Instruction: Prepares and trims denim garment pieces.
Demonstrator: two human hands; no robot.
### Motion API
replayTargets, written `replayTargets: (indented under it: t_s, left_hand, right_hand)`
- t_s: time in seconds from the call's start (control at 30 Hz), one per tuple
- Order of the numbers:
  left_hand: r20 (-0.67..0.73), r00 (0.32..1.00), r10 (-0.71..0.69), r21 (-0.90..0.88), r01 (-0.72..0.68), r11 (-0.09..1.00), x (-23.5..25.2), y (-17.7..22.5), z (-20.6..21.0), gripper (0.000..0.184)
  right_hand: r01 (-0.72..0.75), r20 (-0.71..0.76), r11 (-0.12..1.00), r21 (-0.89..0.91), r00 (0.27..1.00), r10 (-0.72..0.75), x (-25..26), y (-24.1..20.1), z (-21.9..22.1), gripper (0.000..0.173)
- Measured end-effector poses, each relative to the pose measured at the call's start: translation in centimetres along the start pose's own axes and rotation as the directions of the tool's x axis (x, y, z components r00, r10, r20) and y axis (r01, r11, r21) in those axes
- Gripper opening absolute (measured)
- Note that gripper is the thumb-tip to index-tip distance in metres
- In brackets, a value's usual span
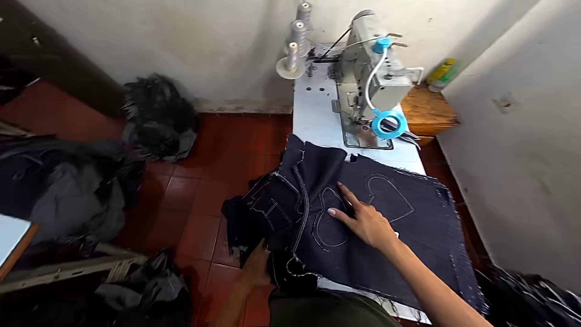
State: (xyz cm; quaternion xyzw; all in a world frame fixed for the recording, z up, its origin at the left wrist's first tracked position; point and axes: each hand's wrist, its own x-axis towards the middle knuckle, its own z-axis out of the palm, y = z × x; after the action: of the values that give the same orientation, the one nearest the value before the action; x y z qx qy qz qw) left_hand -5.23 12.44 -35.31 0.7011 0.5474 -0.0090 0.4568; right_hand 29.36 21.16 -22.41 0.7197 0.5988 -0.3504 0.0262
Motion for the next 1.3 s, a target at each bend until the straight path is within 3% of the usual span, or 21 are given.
replayTargets:
  t_s: [0.17,0.2,0.3,0.37,0.43,0.5,0.53,0.63,0.67,0.73,0.77,0.8,0.9,0.97,1.07,1.13,1.17,1.23,1.27,1.3]
  left_hand:
    - [-0.197,0.971,0.136,-0.054,-0.149,0.987,-0.9,-0.7,2.6,0.033]
    - [-0.193,0.973,0.126,-0.048,-0.138,0.989,-2.3,-0.1,2.4,0.030]
    - [-0.224,0.972,0.069,0.010,-0.068,0.998,-7.7,3.6,1.4,0.025]
    - [-0.311,0.950,0.029,0.056,-0.012,0.998,-10.7,6.3,1.1,0.023]
    - [-0.399,0.917,-0.007,0.101,0.052,0.994,-12.8,8.2,0.8,0.022]
    - [-0.471,0.882,-0.023,0.134,0.097,0.986,-14.2,9.4,0.4,0.021]
    - [-0.488,0.872,-0.042,0.143,0.128,0.981,-14.8,9.9,0.2,0.022]
    - [-0.464,0.875,-0.138,0.182,0.246,0.952,-16.3,11.0,-0.3,0.023]
    - [-0.452,0.877,-0.162,0.203,0.278,0.939,-16.7,11.5,-0.4,0.024]
    - [-0.436,0.878,-0.198,0.247,0.328,0.912,-17.3,12.5,-0.6,0.025]
    - [-0.434,0.876,-0.209,0.263,0.346,0.901,-17.5,12.9,-0.7,0.026]
    - [-0.432,0.874,-0.221,0.277,0.362,0.890,-17.7,13.3,-0.6,0.026]
    - [-0.417,0.865,-0.279,0.279,0.414,0.866,-18.1,14.2,-0.4,0.028]
    - [-0.429,0.845,-0.321,0.242,0.449,0.860,-18.2,14.5,-0.4,0.030]
    - [-0.443,0.810,-0.384,0.159,0.492,0.856,-19.2,14.2,-0.5,0.033]
    - [-0.447,0.809,-0.383,0.119,0.478,0.870,-20.3,14.4,-0.8,0.032]
    - [-0.447,0.817,-0.365,0.093,0.449,0.889,-21.1,14.6,-0.8,0.032]
    - [-0.467,0.842,-0.271,0.025,0.319,0.947,-22.7,14.4,-0.2,0.032]
    - [-0.495,0.848,-0.188,-0.016,0.207,0.978,-23.4,14.3,0.2,0.032]
    - [-0.529,0.845,-0.081,-0.061,0.058,0.996,-23.9,14.2,0.5,0.031]
  right_hand:
    - [0.022,-0.070,0.999,-0.040,0.997,-0.024,-0.5,-0.3,-0.1,0.100]
    - [0.037,-0.117,0.997,-0.062,0.992,-0.044,-1.5,-0.3,-0.4,0.091]
    - [0.180,-0.366,0.966,-0.184,0.900,-0.237,-6.4,-1.3,-0.7,0.030]
    - [0.377,-0.430,0.885,-0.274,0.775,-0.464,-10.0,-2.0,0.1,0.017]
    - [0.499,-0.449,0.780,-0.378,0.638,-0.626,-12.1,-2.9,2.1,0.018]
    - [0.492,-0.460,0.708,-0.507,0.540,-0.705,-13.3,-4.1,3.7,0.018]
    - [0.466,-0.442,0.693,-0.550,0.541,-0.715,-13.8,-4.8,4.1,0.017]
    - [0.396,-0.337,0.706,-0.588,0.673,-0.658,-14.8,-6.5,4.7,0.007]
    - [0.391,-0.348,0.686,-0.613,0.646,-0.679,-14.8,-6.7,5.1,0.008]
    - [0.388,-0.391,0.610,-0.691,0.510,-0.766,-14.1,-7.0,6.2,0.009]
    - [0.401,-0.370,0.581,-0.708,0.490,-0.789,-13.8,-7.1,6.4,0.010]
    - [0.433,-0.318,0.567,-0.701,0.522,-0.792,-13.6,-7.3,6.4,0.014]
    - [0.522,-0.101,0.619,-0.587,0.711,-0.696,-13.6,-8.1,5.4,0.027]
    - [0.524,-0.027,0.684,-0.508,0.784,-0.621,-14.2,-8.2,4.1,0.031]
    - [0.565,-0.192,0.757,-0.328,0.745,-0.639,-15.1,-5.8,2.6,0.033]
    - [0.633,-0.321,0.774,-0.028,0.728,-0.606,-15.3,-3.5,2.1,0.038]
    - [0.613,-0.275,0.774,0.161,0.781,-0.562,-15.8,-2.7,2.2,0.050]
    - [0.415,-0.013,0.780,0.468,0.886,-0.464,-17.3,-2.1,3.9,0.085]
    - [0.338,0.066,0.743,0.578,0.888,-0.455,-18.0,-2.2,5.5,0.091]
    - [0.301,0.091,0.677,0.671,0.873,-0.479,-18.7,-2.5,6.7,0.084]
